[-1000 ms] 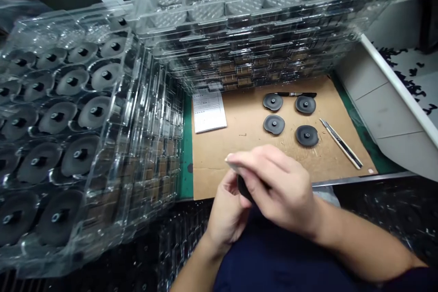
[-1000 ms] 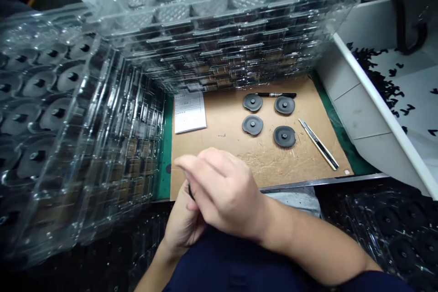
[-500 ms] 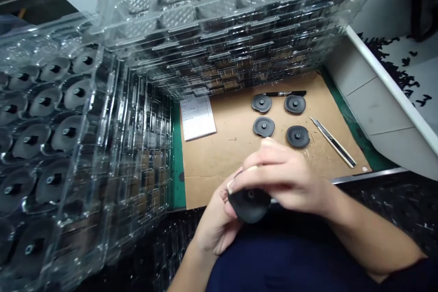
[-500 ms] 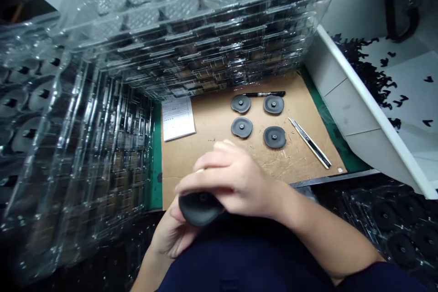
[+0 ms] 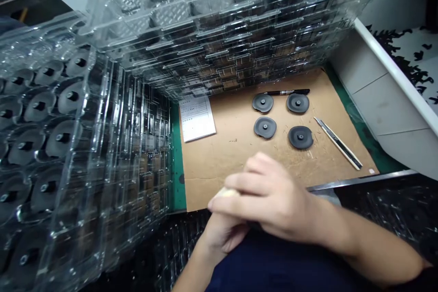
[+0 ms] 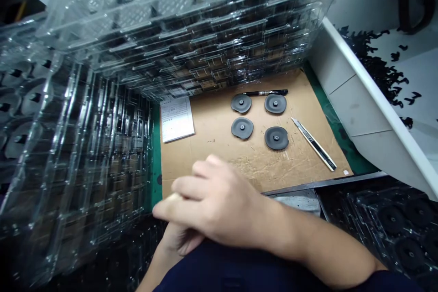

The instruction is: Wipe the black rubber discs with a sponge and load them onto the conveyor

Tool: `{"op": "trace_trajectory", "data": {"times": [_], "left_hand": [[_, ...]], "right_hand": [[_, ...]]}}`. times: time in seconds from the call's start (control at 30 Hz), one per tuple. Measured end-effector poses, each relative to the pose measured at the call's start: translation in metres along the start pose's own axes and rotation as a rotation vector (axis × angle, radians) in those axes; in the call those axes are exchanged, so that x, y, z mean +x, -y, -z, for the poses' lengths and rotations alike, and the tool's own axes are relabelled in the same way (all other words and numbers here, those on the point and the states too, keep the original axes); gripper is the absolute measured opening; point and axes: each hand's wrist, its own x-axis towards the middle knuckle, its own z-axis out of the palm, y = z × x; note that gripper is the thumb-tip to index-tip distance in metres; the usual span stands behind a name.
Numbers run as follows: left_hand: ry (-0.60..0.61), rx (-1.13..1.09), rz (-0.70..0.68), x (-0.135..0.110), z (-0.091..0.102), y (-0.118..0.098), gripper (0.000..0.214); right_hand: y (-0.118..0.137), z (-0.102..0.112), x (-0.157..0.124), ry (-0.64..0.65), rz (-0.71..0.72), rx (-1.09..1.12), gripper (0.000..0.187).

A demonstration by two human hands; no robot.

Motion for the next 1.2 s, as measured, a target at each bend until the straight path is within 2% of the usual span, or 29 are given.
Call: {"op": "trace_trajectory", "data": {"times": [0.03, 0.07, 0.13, 0.17, 0.2, 0.27, 0.37, 0.47, 0.53, 0.63, 0.73, 0.8, 0.93, 0.97, 1.07, 1.1, 1.13, 1.2], "left_hand": [[0.057, -0.012, 0.029, 0.0, -0.001, -0.001, 0.05], [0.107, -0.045, 0.067, 0.0, -0.002, -0.003, 0.052], [0.195, -0.132, 0.109, -0.001, -0.002, -0.006, 0.059], [0.223, -0.175, 0.119, -0.002, -0.001, -0.007, 0.062], [0.237, -0.209, 0.127, -0.003, 0.001, -0.008, 0.064], [0.223, -0.242, 0.135, -0.004, 0.007, -0.008, 0.068], [0.158, -0.254, 0.129, -0.004, 0.016, -0.006, 0.071], [0.136, -0.257, 0.101, -0.004, 0.021, -0.006, 0.074], [0.135, -0.252, 0.067, -0.003, 0.02, -0.007, 0.072], [0.114, -0.219, 0.008, -0.002, 0.017, -0.005, 0.066], [0.053, -0.173, -0.099, 0.0, 0.015, -0.001, 0.061], [-0.007, -0.137, -0.171, 0.001, 0.016, 0.001, 0.053], [-0.108, -0.109, -0.363, 0.001, 0.015, 0.003, 0.053], [-0.109, -0.108, -0.405, 0.0, 0.014, 0.004, 0.053], [-0.086, -0.079, -0.468, -0.002, 0.01, 0.005, 0.054], [-0.092, -0.064, -0.48, -0.002, 0.01, 0.005, 0.056], [-0.111, -0.053, -0.493, -0.003, 0.01, 0.005, 0.057], [-0.15, -0.038, -0.512, -0.002, 0.012, 0.004, 0.057]], "right_hand": [[-0.005, 0.0, -0.001, -0.04, -0.034, 0.083, 0.028], [-0.012, 0.001, -0.003, -0.118, -0.131, 0.153, 0.028], [-0.028, 0.002, -0.011, -0.294, -0.419, 0.215, 0.026], [-0.036, 0.0, -0.018, -0.341, -0.543, 0.205, 0.024], [-0.043, -0.003, -0.026, -0.344, -0.63, 0.179, 0.023], [-0.051, -0.016, -0.047, -0.217, -0.706, 0.125, 0.022], [-0.053, -0.046, -0.076, -0.036, -0.699, 0.1, 0.023], [-0.05, -0.059, -0.086, -0.005, -0.689, 0.101, 0.023], [-0.045, -0.05, -0.077, -0.041, -0.706, 0.091, 0.024], [-0.024, -0.027, -0.047, -0.177, -0.669, 0.083, 0.025], [0.008, -0.016, -0.018, -0.266, -0.458, 0.114, 0.029], [0.024, -0.019, -0.007, -0.225, -0.344, 0.135, 0.029], [0.031, -0.028, 0.004, 0.019, -0.365, 0.197, 0.023], [0.03, -0.029, 0.006, -0.003, -0.368, 0.189, 0.023], [0.029, -0.032, 0.008, -0.264, -0.324, 0.112, 0.026], [0.03, -0.031, 0.007, -0.299, -0.316, 0.118, 0.027], [0.031, -0.03, 0.005, -0.271, -0.316, 0.147, 0.027], [0.034, -0.026, 0.002, -0.11, -0.366, 0.212, 0.024]]}}
